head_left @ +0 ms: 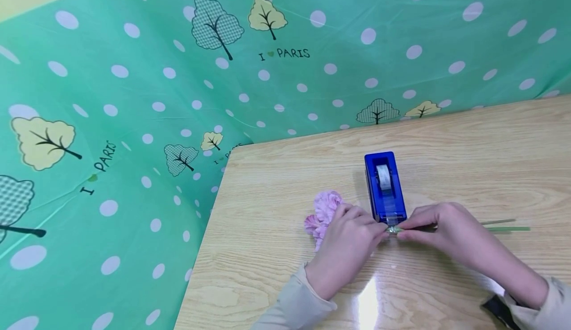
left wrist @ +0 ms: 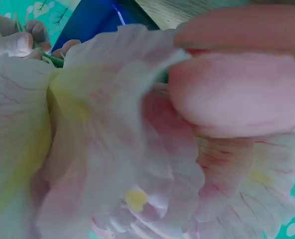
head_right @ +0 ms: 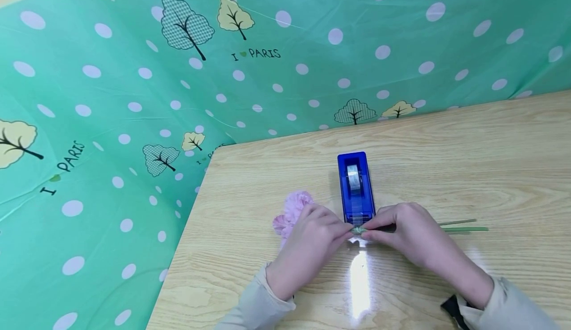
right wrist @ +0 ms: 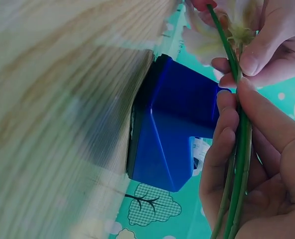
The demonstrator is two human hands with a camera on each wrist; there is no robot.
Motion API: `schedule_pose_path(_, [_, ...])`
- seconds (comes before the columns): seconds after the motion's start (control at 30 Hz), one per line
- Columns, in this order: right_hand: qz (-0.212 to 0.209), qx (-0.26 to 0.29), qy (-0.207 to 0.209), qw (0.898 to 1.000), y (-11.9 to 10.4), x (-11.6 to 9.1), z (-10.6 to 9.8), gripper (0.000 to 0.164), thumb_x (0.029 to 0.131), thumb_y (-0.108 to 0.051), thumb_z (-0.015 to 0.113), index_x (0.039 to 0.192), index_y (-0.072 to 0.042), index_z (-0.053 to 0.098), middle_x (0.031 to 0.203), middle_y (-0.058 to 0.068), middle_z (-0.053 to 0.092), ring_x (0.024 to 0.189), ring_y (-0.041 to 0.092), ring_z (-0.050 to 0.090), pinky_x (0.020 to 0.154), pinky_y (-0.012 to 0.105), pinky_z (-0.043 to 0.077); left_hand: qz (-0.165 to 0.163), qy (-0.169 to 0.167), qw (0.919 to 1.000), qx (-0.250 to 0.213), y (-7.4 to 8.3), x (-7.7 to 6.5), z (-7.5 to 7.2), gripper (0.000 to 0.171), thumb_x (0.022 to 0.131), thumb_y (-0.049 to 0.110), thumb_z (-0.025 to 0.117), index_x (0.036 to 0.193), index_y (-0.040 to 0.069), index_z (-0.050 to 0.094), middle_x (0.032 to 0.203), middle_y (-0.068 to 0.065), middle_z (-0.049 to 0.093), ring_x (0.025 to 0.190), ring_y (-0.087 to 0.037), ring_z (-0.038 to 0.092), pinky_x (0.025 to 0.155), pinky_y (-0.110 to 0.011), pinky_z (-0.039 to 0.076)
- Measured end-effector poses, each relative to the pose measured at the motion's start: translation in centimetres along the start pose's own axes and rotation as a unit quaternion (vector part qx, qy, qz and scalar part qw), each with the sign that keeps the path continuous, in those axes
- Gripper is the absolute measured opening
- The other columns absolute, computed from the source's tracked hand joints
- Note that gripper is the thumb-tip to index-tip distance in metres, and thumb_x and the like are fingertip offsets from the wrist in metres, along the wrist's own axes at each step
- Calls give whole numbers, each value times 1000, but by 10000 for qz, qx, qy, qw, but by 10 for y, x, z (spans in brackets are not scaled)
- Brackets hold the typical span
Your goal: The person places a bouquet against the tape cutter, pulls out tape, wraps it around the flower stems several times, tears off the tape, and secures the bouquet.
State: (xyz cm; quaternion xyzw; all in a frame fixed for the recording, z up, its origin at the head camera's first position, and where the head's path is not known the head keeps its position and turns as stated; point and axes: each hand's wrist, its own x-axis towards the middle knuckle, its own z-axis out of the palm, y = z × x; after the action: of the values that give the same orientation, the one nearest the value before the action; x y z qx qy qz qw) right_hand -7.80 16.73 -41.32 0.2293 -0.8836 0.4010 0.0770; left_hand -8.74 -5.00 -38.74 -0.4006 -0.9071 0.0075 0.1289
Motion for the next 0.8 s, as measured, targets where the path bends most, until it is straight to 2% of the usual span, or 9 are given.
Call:
schedule_pose_path(0.13, [-35, -203, 56, 9998, -2, -1, 0, 15, 73, -16, 86, 83, -26, 81, 78, -25, 68, 72, -8, 61, 62, 17, 52, 84, 161, 9998, 13, 0, 0, -1, 16, 92, 40, 69, 104, 32, 76, 100, 17, 74, 90, 2, 66, 90, -20, 41])
schedule_pose_path(0.33, [104, -311, 92, 9994, -4, -1, 1, 13, 72, -18, 87, 82, -24, 80, 78, -19, 71, 72, -6, 63, 62, 21, 54, 257, 407, 9985, 243, 1, 1, 0, 12, 91, 39, 70, 98, 32, 77, 92, 19, 75, 74, 7, 66, 87, -17, 42])
schedule_pose_path(0.43, [350, -459, 50, 9983, -6, -1, 1, 13, 71, -20, 88, 80, -25, 80, 78, -17, 73, 72, -1, 67, 64, 23, 56, 335, 496, 9978, 283, 2, 0, 0, 11, 91, 38, 71, 97, 32, 78, 90, 19, 74, 74, 7, 66, 92, -18, 43])
schedule_pose_path(0.6, [686, -549, -103, 9961, -10, -2, 1, 12, 71, -23, 88, 79, -26, 79, 79, -13, 74, 75, 9, 71, 67, 27, 57, 324, 540, 9979, 161, 3, -2, 0, 11, 90, 37, 72, 97, 31, 78, 89, 19, 74, 76, 7, 67, 106, -27, 42])
schedule_pose_path(0.8, [825, -457, -262, 9952, -11, -1, 2, 11, 74, -23, 87, 82, -22, 78, 79, -10, 74, 72, 6, 69, 64, 25, 56, 344, 665, 9970, 205, 2, -3, 1, 11, 87, 36, 75, 96, 31, 78, 90, 19, 74, 78, 7, 67, 111, -29, 38])
